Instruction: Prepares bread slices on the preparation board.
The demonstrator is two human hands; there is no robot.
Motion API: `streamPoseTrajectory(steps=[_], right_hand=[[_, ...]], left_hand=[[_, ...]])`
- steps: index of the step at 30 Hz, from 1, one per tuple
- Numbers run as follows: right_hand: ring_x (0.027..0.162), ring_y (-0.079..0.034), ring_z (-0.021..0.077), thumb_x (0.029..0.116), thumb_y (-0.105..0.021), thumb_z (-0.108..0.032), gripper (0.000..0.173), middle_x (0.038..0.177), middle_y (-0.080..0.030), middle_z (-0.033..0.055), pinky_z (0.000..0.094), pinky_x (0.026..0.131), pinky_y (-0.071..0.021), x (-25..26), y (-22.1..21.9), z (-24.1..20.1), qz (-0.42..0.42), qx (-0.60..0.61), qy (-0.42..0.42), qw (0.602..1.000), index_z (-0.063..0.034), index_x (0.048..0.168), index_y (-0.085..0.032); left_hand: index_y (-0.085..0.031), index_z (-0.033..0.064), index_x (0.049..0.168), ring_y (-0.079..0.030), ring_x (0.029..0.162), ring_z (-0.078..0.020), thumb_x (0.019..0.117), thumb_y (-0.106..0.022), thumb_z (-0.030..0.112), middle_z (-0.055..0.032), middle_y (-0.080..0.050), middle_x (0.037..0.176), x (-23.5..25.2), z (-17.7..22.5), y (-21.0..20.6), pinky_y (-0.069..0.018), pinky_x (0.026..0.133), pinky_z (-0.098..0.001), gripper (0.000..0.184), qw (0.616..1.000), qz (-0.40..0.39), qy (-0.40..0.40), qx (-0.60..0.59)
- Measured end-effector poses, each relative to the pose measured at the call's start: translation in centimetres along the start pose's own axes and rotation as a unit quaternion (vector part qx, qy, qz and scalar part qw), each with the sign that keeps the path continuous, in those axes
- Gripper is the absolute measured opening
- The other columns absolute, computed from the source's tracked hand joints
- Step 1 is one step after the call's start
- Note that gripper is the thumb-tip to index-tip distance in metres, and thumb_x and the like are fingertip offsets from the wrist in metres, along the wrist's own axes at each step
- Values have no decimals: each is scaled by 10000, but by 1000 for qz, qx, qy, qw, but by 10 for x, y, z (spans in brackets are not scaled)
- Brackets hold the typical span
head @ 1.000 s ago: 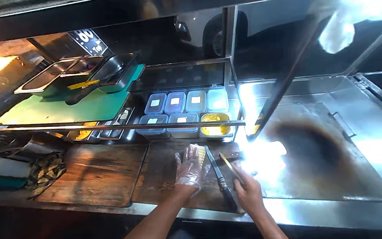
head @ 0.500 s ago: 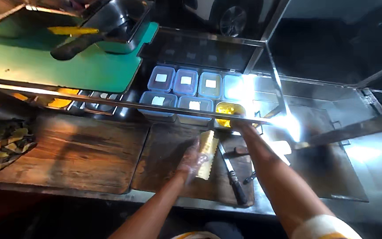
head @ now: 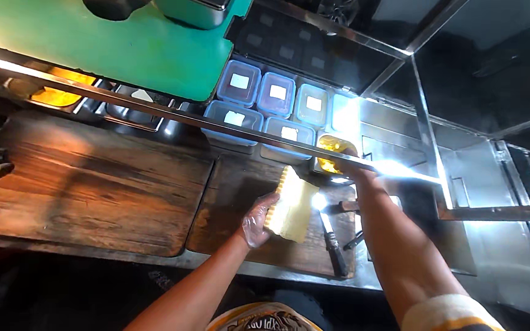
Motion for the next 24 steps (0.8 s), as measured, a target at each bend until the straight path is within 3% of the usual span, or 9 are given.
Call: streamPoseTrajectory(steps=[2,3,5,9,12,16,19,22,24], right_hand=[[480,-443,79,943,-622,-132,127,635,-520,-7,259,436,-388,1,3,3,-22,157,-46,986,-85,828,-596],[458,-420,66,949,-605,-132,102,627,-507,-17,238,415,-365,0,5,3,-20,204,-74,976,-93,855,-596],[468,-443,78,989,-600,-138,79,663,-532,12,243,425,-386,-3,5,6,-18,200,-79,976,-59,989,-603],[447,-440,45,985,-560,-121,164,605,-524,-30,206,404,-365,3,1,13,-41,272,-46,960,-105,822,-566],[602,-507,88,997,-637,-139,98,769,-569,21,267,551,-461,14,-7,31,-43,295,-38,954,-46,1018,-617],[482,-467,24,1037,-534,-223,165,671,-594,-30,175,422,-391,-21,10,40,-76,466,-46,880,-135,939,-634],[595,-596,99,1080,-458,-259,281,981,-744,66,270,537,-510,-94,11,38,-122,354,58,925,-77,1208,-631],[548,-594,160,1037,-458,-165,268,850,-721,90,356,497,-513,-169,-45,37,-165,194,125,959,-35,1187,-639],[688,-658,254,1035,-540,-185,269,889,-697,102,499,623,-569,-202,-79,28,-107,39,166,980,-110,1267,-652]], left_hand=[[-681,154,1247,-720,907,-202,1025,-581,365,-89,-733,1050,-1,1,0,-614,776,-401,322,1000,-1,-2,6],[-678,148,1248,-719,909,-203,1030,-575,356,-92,-730,1052,-1,2,0,-614,779,-403,319,1000,4,-3,4],[-662,121,1267,-712,935,-221,1046,-554,324,-114,-721,1078,-2,0,-1,-606,805,-425,319,1000,26,-2,-7],[-645,128,1299,-714,961,-223,1050,-542,338,-111,-721,1100,-4,0,-6,-608,817,-433,342,999,42,-6,5],[-654,165,1287,-713,958,-206,1038,-557,385,-81,-723,1103,-12,-3,-10,-609,810,-418,346,999,37,-14,22],[-652,155,1265,-711,953,-220,1042,-538,402,-92,-721,1093,-21,-13,-13,-604,808,-445,351,999,43,-20,-1],[-624,155,1308,-705,971,-202,1046,-518,383,-86,-713,1123,-29,-19,-13,-602,831,-425,363,999,27,-37,6],[-614,136,1319,-696,1030,-218,1056,-507,327,-104,-705,1167,-35,-25,-16,-591,879,-436,342,997,31,-71,-23],[-608,142,1325,-691,1046,-221,1056,-501,336,-103,-700,1183,-37,-27,-19,-588,887,-443,348,995,48,-87,-8]])
Point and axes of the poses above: each hand's wrist, its own x-axis towards the middle knuckle, its own y-axis out of the back of the hand, z = x × y, the point moved 3 cm from there along x, towards the middle knuckle
